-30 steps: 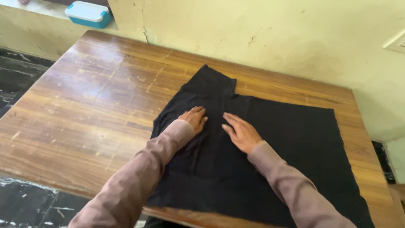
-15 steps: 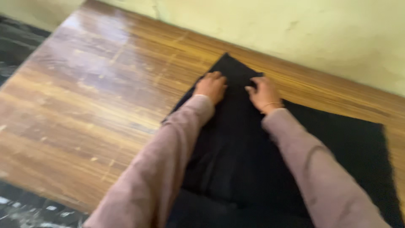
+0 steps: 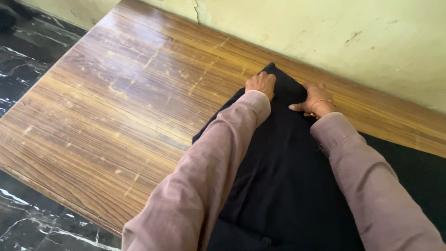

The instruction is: The person folds a black t-shirt and a white t-shirt on a wooden table. They smooth and align each garment, fold the sides and bottom, then place the finished black shirt on a wooden rack. The white shirt is folded similarly and left on the table.

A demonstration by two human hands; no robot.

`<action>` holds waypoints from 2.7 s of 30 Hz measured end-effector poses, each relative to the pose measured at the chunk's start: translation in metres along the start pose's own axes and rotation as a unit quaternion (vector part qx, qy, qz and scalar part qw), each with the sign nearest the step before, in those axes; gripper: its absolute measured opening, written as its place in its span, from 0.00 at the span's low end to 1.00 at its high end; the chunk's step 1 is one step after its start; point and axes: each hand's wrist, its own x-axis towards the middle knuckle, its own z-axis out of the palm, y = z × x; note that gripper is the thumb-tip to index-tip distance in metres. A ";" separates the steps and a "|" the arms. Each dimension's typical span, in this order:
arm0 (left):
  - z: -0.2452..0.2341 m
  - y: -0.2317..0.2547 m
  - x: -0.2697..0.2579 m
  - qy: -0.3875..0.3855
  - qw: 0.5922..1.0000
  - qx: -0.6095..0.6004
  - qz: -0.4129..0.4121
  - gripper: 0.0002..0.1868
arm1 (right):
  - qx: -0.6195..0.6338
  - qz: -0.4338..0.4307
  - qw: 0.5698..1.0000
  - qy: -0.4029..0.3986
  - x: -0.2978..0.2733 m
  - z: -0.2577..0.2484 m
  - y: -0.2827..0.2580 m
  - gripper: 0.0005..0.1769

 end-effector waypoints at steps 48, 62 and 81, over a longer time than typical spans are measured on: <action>-0.046 -0.076 -0.077 -0.097 0.942 -0.318 0.050 0.19 | -0.015 -0.305 0.939 0.159 -0.122 -0.012 -0.004 0.13; -0.081 -0.051 -0.168 0.014 0.978 -0.055 0.200 0.06 | -0.165 -0.224 0.946 0.163 -0.158 0.015 -0.002 0.19; 0.001 -0.045 -0.135 0.029 0.995 0.019 0.098 0.40 | -0.139 -0.103 0.980 0.100 -0.107 0.084 -0.003 0.52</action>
